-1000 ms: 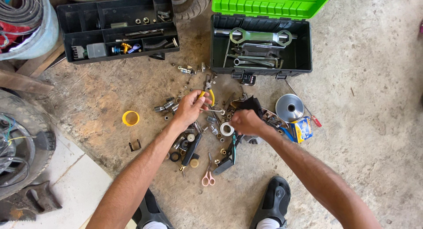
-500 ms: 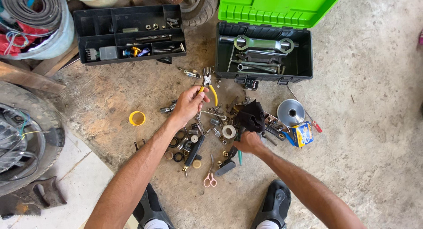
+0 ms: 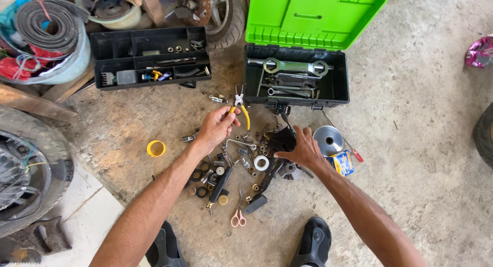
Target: The person cleans a variety of motorcycle parts and fasteners with a black cloth and then uses a pair of pliers to adjust a component.
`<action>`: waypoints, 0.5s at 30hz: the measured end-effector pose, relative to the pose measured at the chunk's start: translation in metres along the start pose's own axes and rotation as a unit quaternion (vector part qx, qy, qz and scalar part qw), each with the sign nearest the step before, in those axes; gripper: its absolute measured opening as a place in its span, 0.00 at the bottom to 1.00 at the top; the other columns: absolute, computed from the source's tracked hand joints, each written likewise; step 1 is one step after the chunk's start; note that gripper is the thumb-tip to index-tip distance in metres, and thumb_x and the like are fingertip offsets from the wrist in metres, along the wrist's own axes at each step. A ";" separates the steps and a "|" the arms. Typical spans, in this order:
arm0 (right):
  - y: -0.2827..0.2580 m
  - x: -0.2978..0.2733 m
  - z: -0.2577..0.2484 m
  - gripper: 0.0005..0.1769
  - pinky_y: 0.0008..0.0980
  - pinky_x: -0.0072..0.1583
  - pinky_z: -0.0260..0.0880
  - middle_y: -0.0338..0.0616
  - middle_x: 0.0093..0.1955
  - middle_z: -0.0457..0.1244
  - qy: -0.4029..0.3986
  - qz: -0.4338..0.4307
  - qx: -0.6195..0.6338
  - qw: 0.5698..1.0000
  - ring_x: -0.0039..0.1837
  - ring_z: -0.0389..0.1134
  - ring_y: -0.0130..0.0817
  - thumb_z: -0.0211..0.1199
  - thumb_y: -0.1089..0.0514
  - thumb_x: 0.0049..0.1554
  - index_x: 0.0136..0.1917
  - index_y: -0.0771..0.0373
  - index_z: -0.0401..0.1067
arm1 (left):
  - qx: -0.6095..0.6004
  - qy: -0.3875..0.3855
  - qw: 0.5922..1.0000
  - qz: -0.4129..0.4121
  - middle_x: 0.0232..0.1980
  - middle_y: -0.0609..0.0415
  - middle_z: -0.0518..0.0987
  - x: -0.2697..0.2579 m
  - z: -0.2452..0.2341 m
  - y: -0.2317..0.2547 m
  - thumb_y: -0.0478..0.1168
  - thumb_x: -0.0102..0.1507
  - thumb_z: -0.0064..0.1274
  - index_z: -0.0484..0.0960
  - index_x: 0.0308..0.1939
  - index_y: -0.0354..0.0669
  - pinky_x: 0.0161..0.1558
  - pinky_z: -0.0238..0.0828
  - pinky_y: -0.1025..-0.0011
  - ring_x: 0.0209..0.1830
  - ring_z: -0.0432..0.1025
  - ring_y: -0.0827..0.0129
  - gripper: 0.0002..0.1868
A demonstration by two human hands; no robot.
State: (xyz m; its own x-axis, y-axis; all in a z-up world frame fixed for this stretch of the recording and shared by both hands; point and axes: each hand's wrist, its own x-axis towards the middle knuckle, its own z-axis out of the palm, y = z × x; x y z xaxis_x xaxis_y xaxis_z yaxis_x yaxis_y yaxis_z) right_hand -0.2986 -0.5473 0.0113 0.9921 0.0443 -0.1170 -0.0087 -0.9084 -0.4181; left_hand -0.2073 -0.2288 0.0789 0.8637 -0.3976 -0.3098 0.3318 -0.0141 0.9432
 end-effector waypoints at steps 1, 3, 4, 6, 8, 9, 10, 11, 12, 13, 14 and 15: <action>0.000 0.004 0.001 0.64 0.54 0.48 0.74 0.67 0.54 0.60 -0.039 0.041 -0.007 0.998 0.55 0.68 0.64 0.85 0.37 0.34 0.71 0.68 0.57 | -0.007 -0.003 1.000 -0.008 0.36 0.58 0.79 0.003 0.003 -0.005 0.39 0.72 0.45 0.80 0.56 0.40 0.28 0.64 0.83 0.26 0.63 0.83 0.12; 0.007 0.001 0.006 0.69 0.53 0.48 0.75 0.66 0.57 0.60 -0.078 0.086 -0.014 0.993 0.56 0.68 0.63 0.86 0.37 0.30 0.75 0.65 0.57 | -0.014 -0.009 1.000 -0.018 0.36 0.59 0.79 0.011 0.011 -0.015 0.39 0.72 0.45 0.80 0.56 0.40 0.28 0.63 0.83 0.26 0.63 0.83 0.13; 0.010 -0.005 0.010 0.55 0.51 0.51 0.75 0.64 0.54 0.65 -0.018 0.023 0.026 0.999 0.54 0.70 0.58 0.81 0.40 0.38 0.71 0.66 0.63 | -0.018 -0.014 1.000 -0.016 0.35 0.59 0.79 0.015 0.016 -0.019 0.39 0.72 0.45 0.80 0.57 0.40 0.28 0.63 0.83 0.26 0.63 0.84 0.13; 0.017 -0.008 0.013 0.42 0.49 0.55 0.74 0.61 0.51 0.70 0.044 -0.037 0.064 0.996 0.53 0.73 0.52 0.76 0.44 0.47 0.68 0.68 0.69 | -0.022 -0.020 0.999 -0.016 0.35 0.59 0.79 0.022 0.023 -0.027 0.39 0.72 0.45 0.80 0.57 0.39 0.28 0.62 0.83 0.26 0.63 0.84 0.13; 0.019 -0.008 0.005 0.25 0.36 0.48 0.75 0.53 0.45 0.72 -0.056 0.155 0.145 0.976 0.44 0.75 0.35 0.69 0.46 0.55 0.60 0.62 0.76 | 0.000 -0.016 0.999 -0.035 0.35 0.59 0.79 0.027 0.031 -0.031 0.39 0.72 0.45 0.80 0.56 0.39 0.27 0.63 0.82 0.25 0.63 0.83 0.13; 0.022 -0.009 -0.003 0.25 0.36 0.48 0.75 0.53 0.45 0.72 -0.056 0.157 0.144 0.975 0.44 0.75 0.35 0.69 0.46 0.55 0.60 0.62 0.76 | -0.001 -0.018 0.999 -0.036 0.35 0.59 0.79 0.031 0.036 -0.033 0.39 0.72 0.45 0.80 0.56 0.39 0.27 0.63 0.82 0.25 0.63 0.83 0.13; 0.026 -0.010 -0.011 0.21 0.35 0.44 0.73 0.49 0.41 0.72 -0.054 0.179 0.178 0.966 0.41 0.73 0.34 0.68 0.48 0.57 0.58 0.62 0.77 | -0.004 -0.018 0.999 -0.035 0.35 0.58 0.79 0.034 0.041 -0.035 0.39 0.72 0.45 0.80 0.57 0.39 0.27 0.63 0.82 0.25 0.63 0.83 0.13; 0.028 -0.009 -0.017 0.17 0.34 0.40 0.70 0.46 0.38 0.72 -0.053 0.200 0.212 0.955 0.38 0.72 0.34 0.66 0.50 0.58 0.56 0.62 0.79 | -0.007 -0.018 0.999 -0.035 0.35 0.58 0.79 0.037 0.045 -0.035 0.39 0.72 0.45 0.80 0.57 0.39 0.27 0.64 0.82 0.25 0.64 0.83 0.13; 0.034 -0.008 -0.022 0.17 0.34 0.40 0.70 0.46 0.38 0.72 -0.053 0.202 0.212 0.955 0.38 0.72 0.34 0.66 0.50 0.58 0.56 0.62 0.79 | -0.007 -0.021 0.999 -0.036 0.35 0.58 0.79 0.040 0.049 -0.036 0.39 0.72 0.45 0.80 0.57 0.39 0.27 0.64 0.82 0.25 0.64 0.83 0.13; 0.043 -0.008 -0.028 0.16 0.32 0.39 0.68 0.44 0.37 0.70 -0.019 0.222 0.255 0.941 0.38 0.69 0.31 0.67 0.50 0.59 0.54 0.64 0.79 | -0.008 -0.019 0.999 -0.038 0.35 0.58 0.79 0.043 0.053 -0.037 0.39 0.72 0.45 0.80 0.57 0.38 0.27 0.64 0.82 0.25 0.64 0.83 0.13; 0.054 -0.009 -0.034 0.16 0.31 0.39 0.67 0.41 0.37 0.68 0.015 0.241 0.298 0.924 0.38 0.67 0.29 0.68 0.51 0.60 0.52 0.67 0.79 | -0.009 -0.017 0.999 -0.040 0.35 0.58 0.79 0.045 0.057 -0.037 0.39 0.72 0.45 0.80 0.56 0.38 0.27 0.63 0.82 0.25 0.63 0.83 0.13; 0.065 -0.008 -0.038 0.16 0.31 0.39 0.67 0.41 0.37 0.68 0.015 0.243 0.298 0.923 0.38 0.67 0.29 0.68 0.51 0.60 0.52 0.67 0.79 | -0.009 -0.018 0.999 -0.041 0.35 0.58 0.79 0.047 0.061 -0.037 0.39 0.72 0.45 0.80 0.56 0.38 0.27 0.63 0.82 0.25 0.63 0.83 0.13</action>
State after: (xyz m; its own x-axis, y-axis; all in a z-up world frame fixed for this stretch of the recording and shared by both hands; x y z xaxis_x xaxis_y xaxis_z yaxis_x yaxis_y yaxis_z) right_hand -0.3023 -0.6222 0.0196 0.8562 -0.3275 -0.3995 -0.5113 -0.4268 -0.7459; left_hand -0.2025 -0.3029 0.0364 0.8187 -0.4291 -0.3816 0.4084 -0.0322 0.9122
